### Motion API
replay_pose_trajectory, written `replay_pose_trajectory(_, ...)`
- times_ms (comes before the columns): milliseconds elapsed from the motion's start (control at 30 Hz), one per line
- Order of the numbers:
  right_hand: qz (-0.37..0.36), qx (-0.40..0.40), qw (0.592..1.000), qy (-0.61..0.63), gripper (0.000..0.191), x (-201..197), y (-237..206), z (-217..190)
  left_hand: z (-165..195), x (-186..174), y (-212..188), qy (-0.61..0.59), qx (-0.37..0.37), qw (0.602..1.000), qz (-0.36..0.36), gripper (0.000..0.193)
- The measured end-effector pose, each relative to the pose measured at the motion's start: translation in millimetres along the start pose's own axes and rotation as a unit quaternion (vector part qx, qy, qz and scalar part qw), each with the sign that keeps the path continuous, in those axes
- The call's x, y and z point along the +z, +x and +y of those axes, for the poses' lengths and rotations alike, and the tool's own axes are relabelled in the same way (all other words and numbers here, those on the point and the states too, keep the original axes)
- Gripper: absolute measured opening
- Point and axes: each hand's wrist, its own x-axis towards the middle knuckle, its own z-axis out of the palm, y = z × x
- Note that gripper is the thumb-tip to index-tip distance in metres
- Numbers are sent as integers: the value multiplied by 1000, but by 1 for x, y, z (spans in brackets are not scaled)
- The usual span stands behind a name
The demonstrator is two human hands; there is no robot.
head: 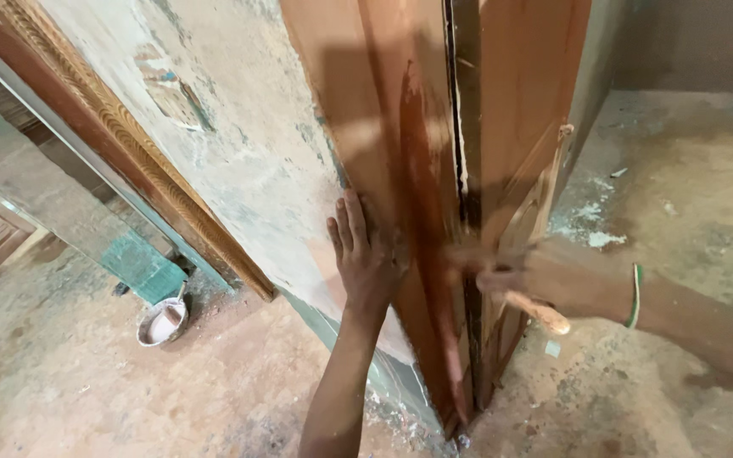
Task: The person paints a wooden door with a wide brush, applying brown paint to the recessed panels and edges. They steady the door with one hand while brushing, dip the brush in a paint can on the floor, and continue coating the door frame and side surfaces.
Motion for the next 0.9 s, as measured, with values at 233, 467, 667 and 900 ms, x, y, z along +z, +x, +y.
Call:
replay_pose_trajectory(233, 199, -65, 967, 147, 25, -38, -4, 40, 7, -16, 5, -12, -21, 1000, -18, 72)
replay_pose_trajectory(467, 454, -236, 809, 289, 19, -83, 14, 81, 27, -48, 14, 37, -61, 997, 1, 63)
replay_pose_trajectory(667, 41, 17, 978, 202, 29, -47, 8, 58, 31, -36, 43, 88, -59, 993, 44, 61)
replay_pose_trajectory(900, 224, -215, 889, 337, 12, -44, -10, 74, 15, -11, 49, 213, -49, 972, 83, 50)
